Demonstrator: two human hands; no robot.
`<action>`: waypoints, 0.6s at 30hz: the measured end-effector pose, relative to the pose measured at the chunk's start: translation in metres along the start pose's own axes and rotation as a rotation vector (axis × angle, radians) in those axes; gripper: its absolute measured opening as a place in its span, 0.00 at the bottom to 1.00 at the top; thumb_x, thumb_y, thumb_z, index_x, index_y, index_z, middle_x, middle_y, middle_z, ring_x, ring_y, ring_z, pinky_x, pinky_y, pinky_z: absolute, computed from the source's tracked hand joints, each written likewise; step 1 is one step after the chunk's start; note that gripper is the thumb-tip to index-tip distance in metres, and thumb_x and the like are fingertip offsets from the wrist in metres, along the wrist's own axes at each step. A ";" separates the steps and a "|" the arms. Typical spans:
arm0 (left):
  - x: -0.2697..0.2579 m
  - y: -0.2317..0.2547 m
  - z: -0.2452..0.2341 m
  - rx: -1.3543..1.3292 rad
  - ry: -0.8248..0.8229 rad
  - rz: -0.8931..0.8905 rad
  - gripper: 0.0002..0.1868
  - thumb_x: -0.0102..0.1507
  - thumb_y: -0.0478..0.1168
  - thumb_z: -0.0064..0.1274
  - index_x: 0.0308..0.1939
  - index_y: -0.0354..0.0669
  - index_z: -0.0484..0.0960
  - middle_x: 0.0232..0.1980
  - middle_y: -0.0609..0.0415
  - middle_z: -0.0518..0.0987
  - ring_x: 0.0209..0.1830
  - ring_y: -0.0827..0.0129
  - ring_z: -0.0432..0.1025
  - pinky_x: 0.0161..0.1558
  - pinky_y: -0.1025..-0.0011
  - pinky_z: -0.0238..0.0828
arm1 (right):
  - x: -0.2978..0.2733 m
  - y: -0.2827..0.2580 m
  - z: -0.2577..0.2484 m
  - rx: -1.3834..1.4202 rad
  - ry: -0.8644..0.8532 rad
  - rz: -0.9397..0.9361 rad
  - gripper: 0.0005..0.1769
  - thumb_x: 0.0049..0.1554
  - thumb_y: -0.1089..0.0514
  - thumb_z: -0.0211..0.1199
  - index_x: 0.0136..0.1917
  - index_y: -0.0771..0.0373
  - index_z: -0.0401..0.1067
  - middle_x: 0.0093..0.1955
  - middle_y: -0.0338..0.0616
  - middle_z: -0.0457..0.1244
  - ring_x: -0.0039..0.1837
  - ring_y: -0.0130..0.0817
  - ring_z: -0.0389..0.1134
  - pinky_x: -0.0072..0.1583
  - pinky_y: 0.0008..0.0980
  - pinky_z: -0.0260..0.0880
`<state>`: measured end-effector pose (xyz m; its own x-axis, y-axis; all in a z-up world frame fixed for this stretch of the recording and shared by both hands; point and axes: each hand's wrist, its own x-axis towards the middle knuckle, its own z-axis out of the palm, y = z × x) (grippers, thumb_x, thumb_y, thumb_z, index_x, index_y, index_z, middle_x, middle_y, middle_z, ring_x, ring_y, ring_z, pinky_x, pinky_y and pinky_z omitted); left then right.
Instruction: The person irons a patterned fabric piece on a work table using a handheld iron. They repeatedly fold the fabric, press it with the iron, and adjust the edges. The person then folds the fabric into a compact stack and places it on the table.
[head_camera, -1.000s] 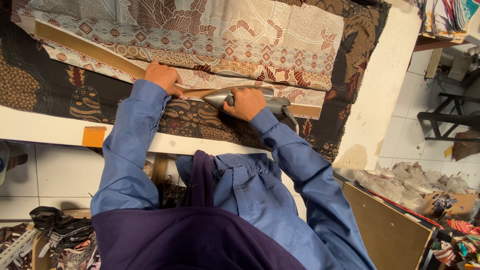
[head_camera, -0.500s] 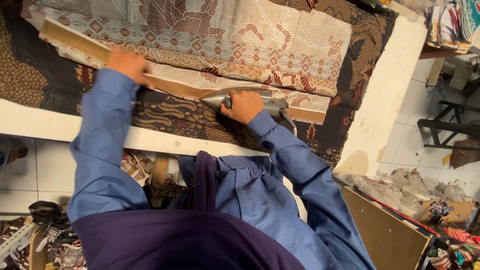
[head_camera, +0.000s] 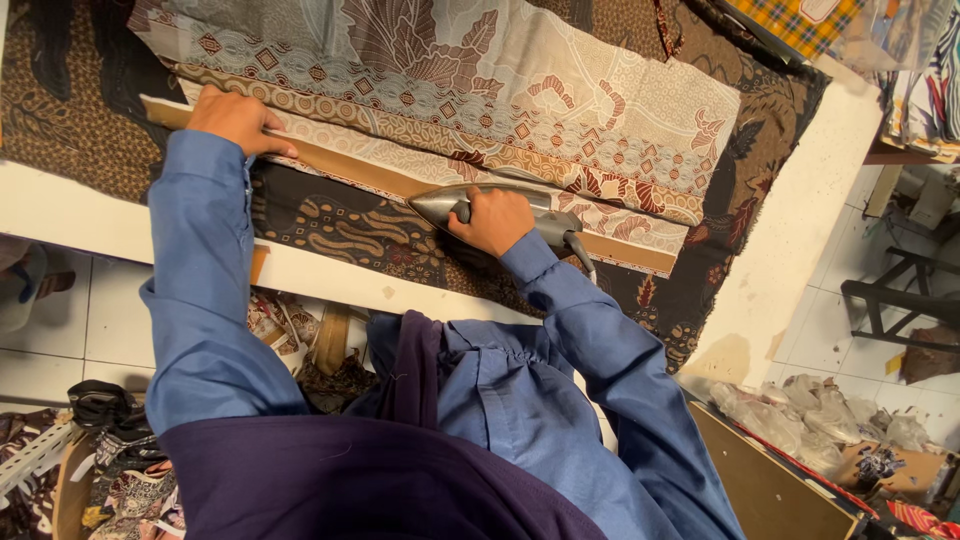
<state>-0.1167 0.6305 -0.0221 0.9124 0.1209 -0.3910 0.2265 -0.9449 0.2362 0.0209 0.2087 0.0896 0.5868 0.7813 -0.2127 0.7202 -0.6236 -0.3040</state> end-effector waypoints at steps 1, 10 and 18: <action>0.002 -0.001 0.000 0.011 0.029 0.008 0.34 0.50 0.73 0.66 0.46 0.55 0.92 0.37 0.47 0.86 0.41 0.56 0.77 0.54 0.60 0.59 | 0.003 -0.003 0.000 -0.010 -0.018 0.003 0.28 0.52 0.35 0.64 0.45 0.63 0.77 0.26 0.53 0.65 0.31 0.52 0.69 0.35 0.48 0.70; 0.007 0.001 -0.010 -0.091 0.077 0.035 0.30 0.50 0.69 0.67 0.44 0.56 0.92 0.36 0.47 0.85 0.40 0.52 0.77 0.51 0.55 0.64 | 0.020 -0.030 0.003 -0.037 -0.077 0.021 0.29 0.52 0.34 0.64 0.46 0.63 0.77 0.25 0.52 0.65 0.31 0.52 0.70 0.36 0.49 0.70; -0.003 0.005 -0.033 -0.176 -0.031 0.132 0.24 0.55 0.68 0.64 0.41 0.57 0.93 0.33 0.51 0.85 0.36 0.55 0.77 0.60 0.57 0.61 | 0.019 -0.032 -0.001 -0.017 -0.119 0.002 0.28 0.53 0.34 0.64 0.46 0.62 0.77 0.25 0.51 0.65 0.32 0.52 0.70 0.38 0.49 0.70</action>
<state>-0.1074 0.6357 0.0100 0.9279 -0.0127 -0.3727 0.1636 -0.8842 0.4376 0.0095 0.2431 0.0961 0.5411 0.7767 -0.3224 0.7258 -0.6249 -0.2875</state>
